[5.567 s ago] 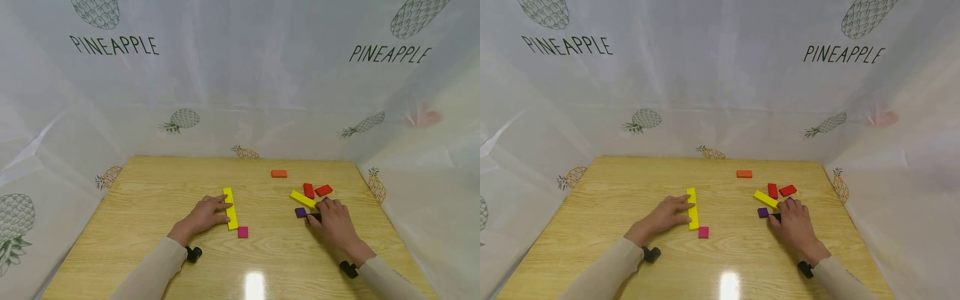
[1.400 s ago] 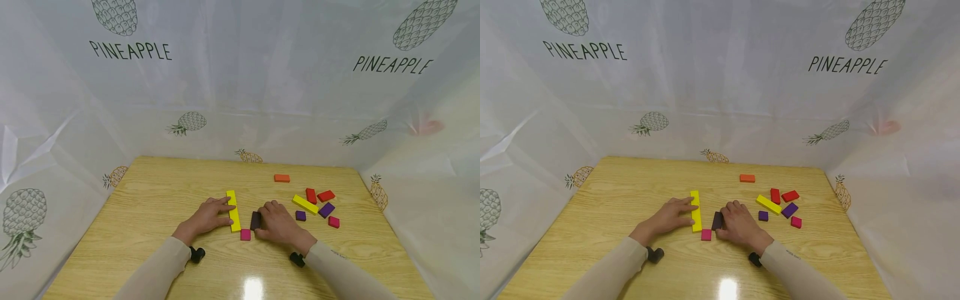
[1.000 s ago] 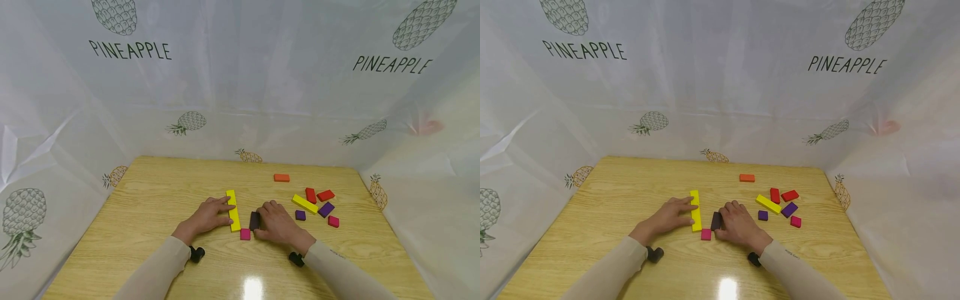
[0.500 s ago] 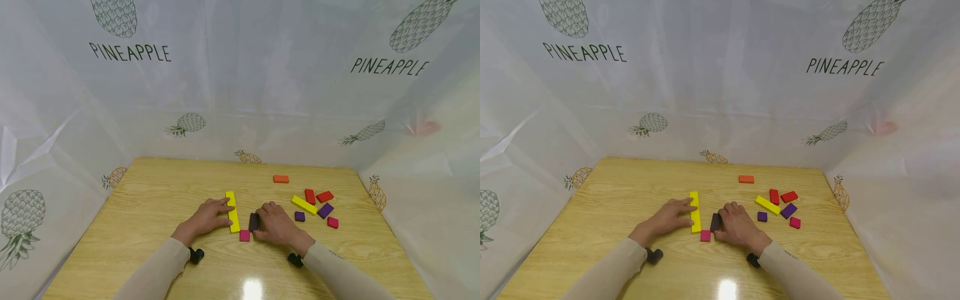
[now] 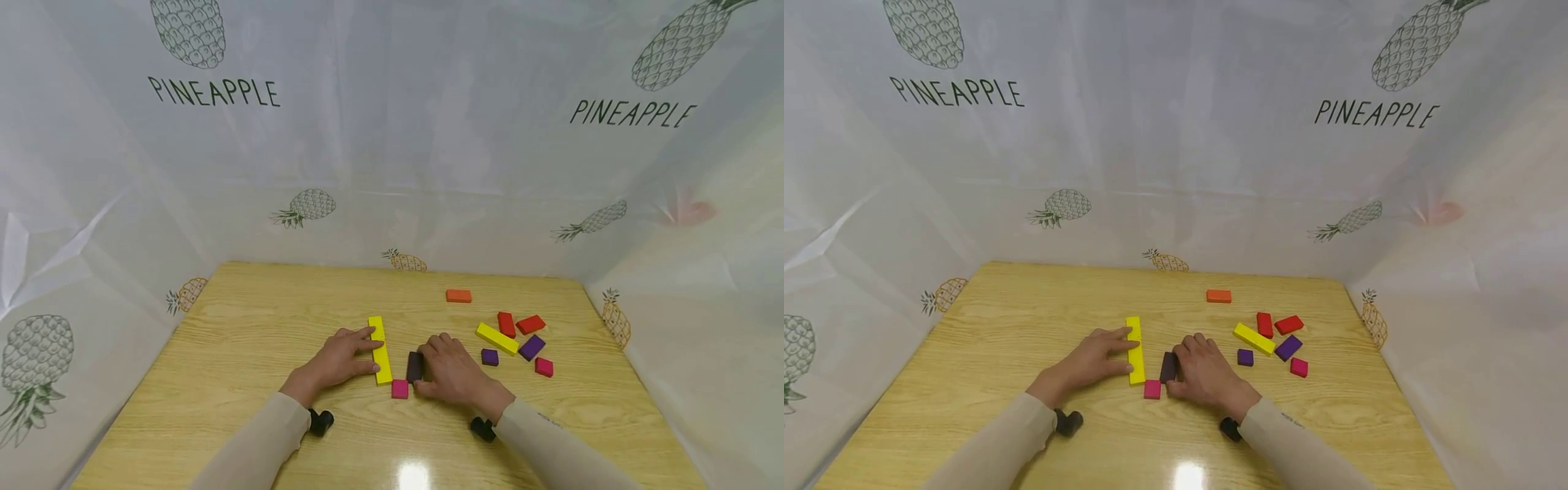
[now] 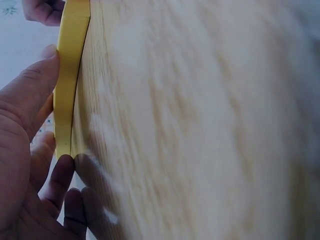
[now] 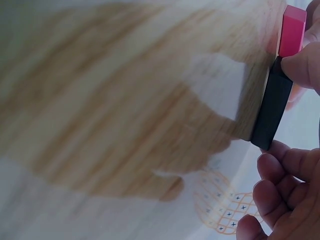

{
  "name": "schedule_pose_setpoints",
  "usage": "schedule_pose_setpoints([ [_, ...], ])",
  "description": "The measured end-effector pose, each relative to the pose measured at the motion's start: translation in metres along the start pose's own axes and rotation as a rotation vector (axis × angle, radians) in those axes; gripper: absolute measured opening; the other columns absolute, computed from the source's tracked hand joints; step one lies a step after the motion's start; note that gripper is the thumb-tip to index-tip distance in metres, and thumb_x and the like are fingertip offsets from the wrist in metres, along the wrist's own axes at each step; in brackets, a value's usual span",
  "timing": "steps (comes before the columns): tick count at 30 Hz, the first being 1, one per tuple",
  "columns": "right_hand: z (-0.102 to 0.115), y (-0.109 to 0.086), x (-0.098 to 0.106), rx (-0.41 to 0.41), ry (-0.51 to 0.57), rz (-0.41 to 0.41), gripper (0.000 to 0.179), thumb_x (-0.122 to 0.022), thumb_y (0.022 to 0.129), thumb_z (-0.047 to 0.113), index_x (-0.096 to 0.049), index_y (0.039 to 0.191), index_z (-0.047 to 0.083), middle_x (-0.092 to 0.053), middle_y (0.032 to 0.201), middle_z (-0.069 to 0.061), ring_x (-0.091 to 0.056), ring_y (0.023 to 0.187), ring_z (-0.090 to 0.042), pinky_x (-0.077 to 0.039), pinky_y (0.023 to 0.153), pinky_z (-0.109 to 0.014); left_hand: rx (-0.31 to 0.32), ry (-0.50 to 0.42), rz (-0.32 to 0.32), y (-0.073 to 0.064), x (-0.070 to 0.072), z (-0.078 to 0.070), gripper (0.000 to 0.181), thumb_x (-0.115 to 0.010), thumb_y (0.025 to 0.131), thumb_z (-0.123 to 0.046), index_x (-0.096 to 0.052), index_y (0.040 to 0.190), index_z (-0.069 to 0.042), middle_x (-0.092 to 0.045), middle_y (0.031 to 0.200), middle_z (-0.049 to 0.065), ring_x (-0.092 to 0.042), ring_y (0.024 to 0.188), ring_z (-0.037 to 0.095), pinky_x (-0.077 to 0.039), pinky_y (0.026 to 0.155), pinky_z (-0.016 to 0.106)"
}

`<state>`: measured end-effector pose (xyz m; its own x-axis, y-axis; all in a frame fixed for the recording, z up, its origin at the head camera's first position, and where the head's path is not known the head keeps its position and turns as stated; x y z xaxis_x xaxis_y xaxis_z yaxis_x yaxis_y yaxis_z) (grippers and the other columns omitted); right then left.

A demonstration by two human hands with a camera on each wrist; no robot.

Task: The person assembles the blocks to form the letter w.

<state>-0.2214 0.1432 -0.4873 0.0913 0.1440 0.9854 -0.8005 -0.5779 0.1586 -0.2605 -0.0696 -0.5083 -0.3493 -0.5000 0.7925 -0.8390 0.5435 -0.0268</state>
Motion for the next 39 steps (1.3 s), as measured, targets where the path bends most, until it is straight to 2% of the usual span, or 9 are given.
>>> schedule_pose_setpoints([
  [10, -0.0004, 0.0002, 0.0006, -0.007, 0.022, 0.011, 0.061, -0.076, 0.089, 0.052, -0.069, 0.126, 0.003, -0.065, 0.117, -0.008, -0.054, 0.102, -0.024, -0.051, 0.09, -0.044, 0.008, -0.003, -0.001, 0.001, -0.0013, 0.0023, 0.052, -0.075, 0.097, -0.045, -0.067, 0.145, -0.026, -0.042, 0.168, 0.002, -0.042, 0.145, 0.033, -0.031, 0.119, 0.063],
  [16, -0.0007, -0.0003, 0.001, -0.018, 0.035, 0.024, 0.062, -0.077, 0.088, 0.052, -0.069, 0.127, 0.003, -0.066, 0.117, -0.008, -0.054, 0.102, -0.024, -0.052, 0.09, -0.045, -0.015, -0.013, 0.002, -0.0001, -0.001, -0.0016, 0.051, -0.074, 0.098, -0.043, -0.067, 0.145, -0.023, -0.043, 0.167, 0.005, -0.045, 0.143, 0.033, -0.033, 0.118, 0.063],
  [25, -0.0007, 0.001, 0.0009, -0.013, 0.026, 0.019, 0.062, -0.076, 0.089, 0.053, -0.068, 0.127, 0.004, -0.065, 0.118, -0.007, -0.055, 0.105, -0.024, -0.053, 0.092, -0.045, 0.004, -0.016, -0.001, -0.0006, 0.0003, 0.0006, 0.052, -0.074, 0.098, -0.043, -0.067, 0.146, -0.025, -0.042, 0.168, 0.004, -0.042, 0.146, 0.033, -0.03, 0.12, 0.063],
  [39, -0.005, 0.0023, 0.0043, -0.016, 0.019, 0.002, 0.067, -0.076, 0.088, 0.058, -0.068, 0.129, 0.006, -0.066, 0.119, -0.007, -0.056, 0.107, -0.025, -0.052, 0.095, -0.047, -0.022, -0.024, -0.005, 0.0006, 0.0002, 0.001, 0.051, -0.074, 0.098, -0.044, -0.068, 0.145, -0.023, -0.043, 0.167, 0.006, -0.045, 0.143, 0.034, -0.033, 0.116, 0.063],
])
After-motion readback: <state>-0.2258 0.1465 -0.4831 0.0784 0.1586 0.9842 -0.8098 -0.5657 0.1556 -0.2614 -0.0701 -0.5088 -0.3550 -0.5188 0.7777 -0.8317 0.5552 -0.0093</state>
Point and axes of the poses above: each hand's wrist, its own y-axis towards the middle knuckle, its own x-axis out of the back of the hand, z = x × y, the point moved 7 cm from there along y, towards the middle knuckle
